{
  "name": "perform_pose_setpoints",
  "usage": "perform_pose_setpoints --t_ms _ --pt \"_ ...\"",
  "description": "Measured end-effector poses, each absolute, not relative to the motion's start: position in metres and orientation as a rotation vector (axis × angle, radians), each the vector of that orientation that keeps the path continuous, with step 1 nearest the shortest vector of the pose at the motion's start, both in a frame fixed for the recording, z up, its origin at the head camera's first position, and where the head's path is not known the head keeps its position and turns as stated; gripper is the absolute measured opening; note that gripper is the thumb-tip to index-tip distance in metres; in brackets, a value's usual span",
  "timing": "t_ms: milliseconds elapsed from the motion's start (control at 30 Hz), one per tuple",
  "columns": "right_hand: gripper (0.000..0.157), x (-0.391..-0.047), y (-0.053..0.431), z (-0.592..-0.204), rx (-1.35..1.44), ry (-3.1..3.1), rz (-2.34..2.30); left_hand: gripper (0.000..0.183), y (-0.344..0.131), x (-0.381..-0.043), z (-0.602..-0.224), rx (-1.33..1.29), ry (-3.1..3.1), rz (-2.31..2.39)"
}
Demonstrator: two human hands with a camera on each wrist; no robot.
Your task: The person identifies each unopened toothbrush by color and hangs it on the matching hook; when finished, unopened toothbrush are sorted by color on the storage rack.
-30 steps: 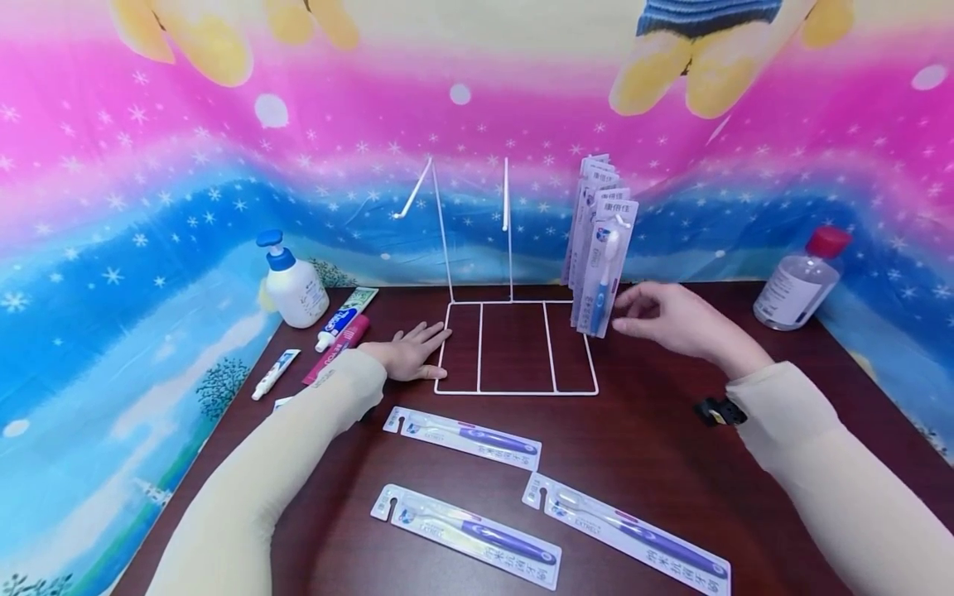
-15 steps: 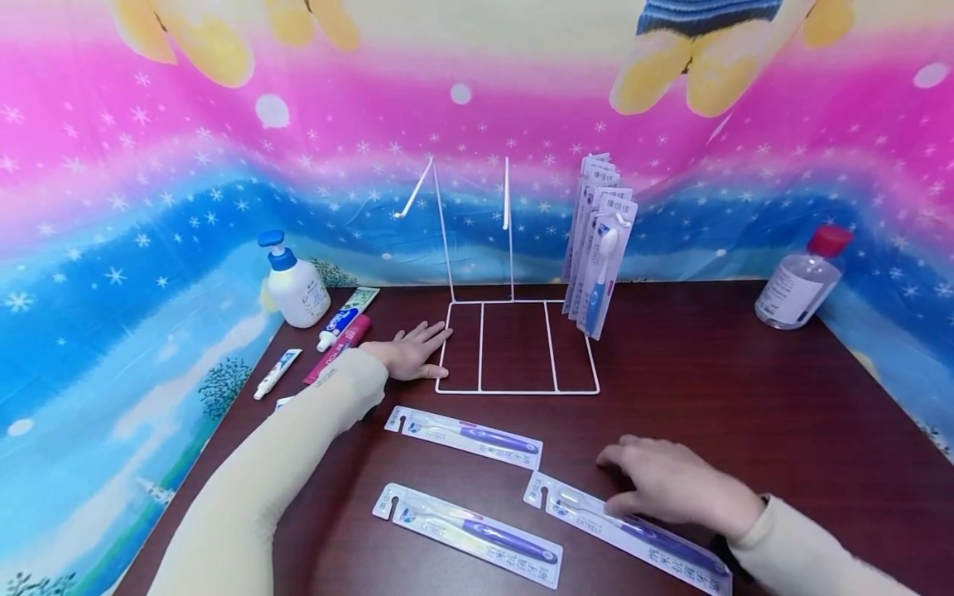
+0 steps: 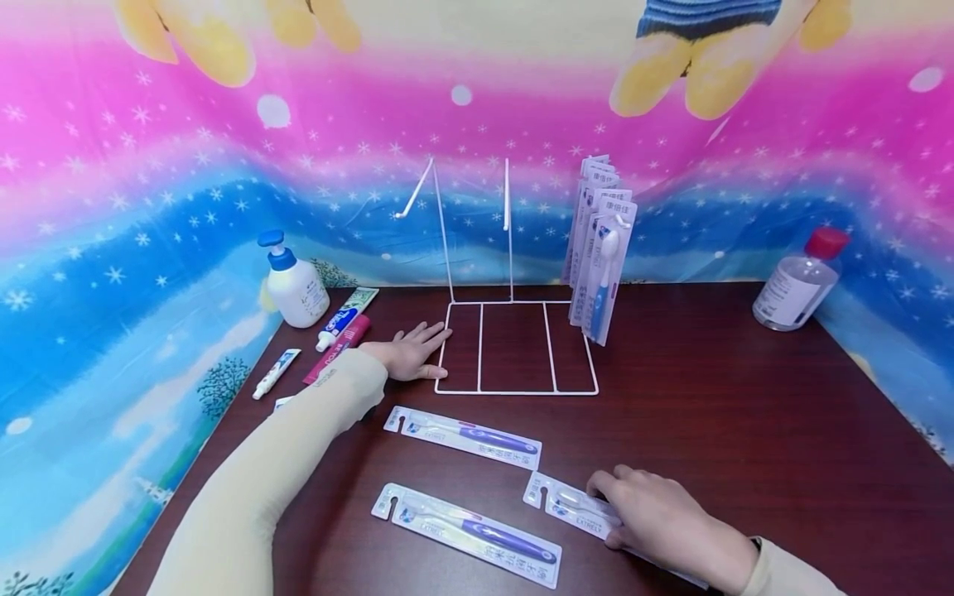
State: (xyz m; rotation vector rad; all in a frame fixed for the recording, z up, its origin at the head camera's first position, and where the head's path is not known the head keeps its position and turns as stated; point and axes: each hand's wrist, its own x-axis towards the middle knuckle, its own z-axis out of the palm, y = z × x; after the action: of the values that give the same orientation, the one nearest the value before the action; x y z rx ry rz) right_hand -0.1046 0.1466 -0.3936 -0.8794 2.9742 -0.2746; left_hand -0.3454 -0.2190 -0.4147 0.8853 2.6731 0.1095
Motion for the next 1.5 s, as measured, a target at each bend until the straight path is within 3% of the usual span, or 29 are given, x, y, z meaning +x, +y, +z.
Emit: perform_pose_setpoints --t_ms 200,300,567,733,833,1500 --pt "0.044 -0.106 0.147 -0.392 -0.885 2.935 -0.272 0.08 -0.221 -0.345 -0.414 0.866 2.668 0.109" --pt "0.031 -0.109 0.148 -0.384 -0.935 2.95 -0.279 0.08 -0.222 -0.345 -0.414 0.853 2.661 0.107" --pt "0.013 -0.138 0.135 -0.321 -0.851 3.04 -0.76 0.081 -0.227 -0.347 -0.414 0.839 2.664 0.094" --pt "0.038 -0.16 0.108 -0.286 -0.807 2.985 -1.19 0.081 -0.227 -0.348 -0.414 0.841 2.653 0.087" --pt "0.045 -0.176 0.091 -0.274 -0.831 2.953 -1.33 0.081 -0.226 -0.35 -0.415 0.841 2.653 0.091" --pt "0.038 -0.256 0.06 -0.27 -0.606 2.965 -1.284 0.082 -0.222 -0.347 -0.415 0.871 2.657 0.124"
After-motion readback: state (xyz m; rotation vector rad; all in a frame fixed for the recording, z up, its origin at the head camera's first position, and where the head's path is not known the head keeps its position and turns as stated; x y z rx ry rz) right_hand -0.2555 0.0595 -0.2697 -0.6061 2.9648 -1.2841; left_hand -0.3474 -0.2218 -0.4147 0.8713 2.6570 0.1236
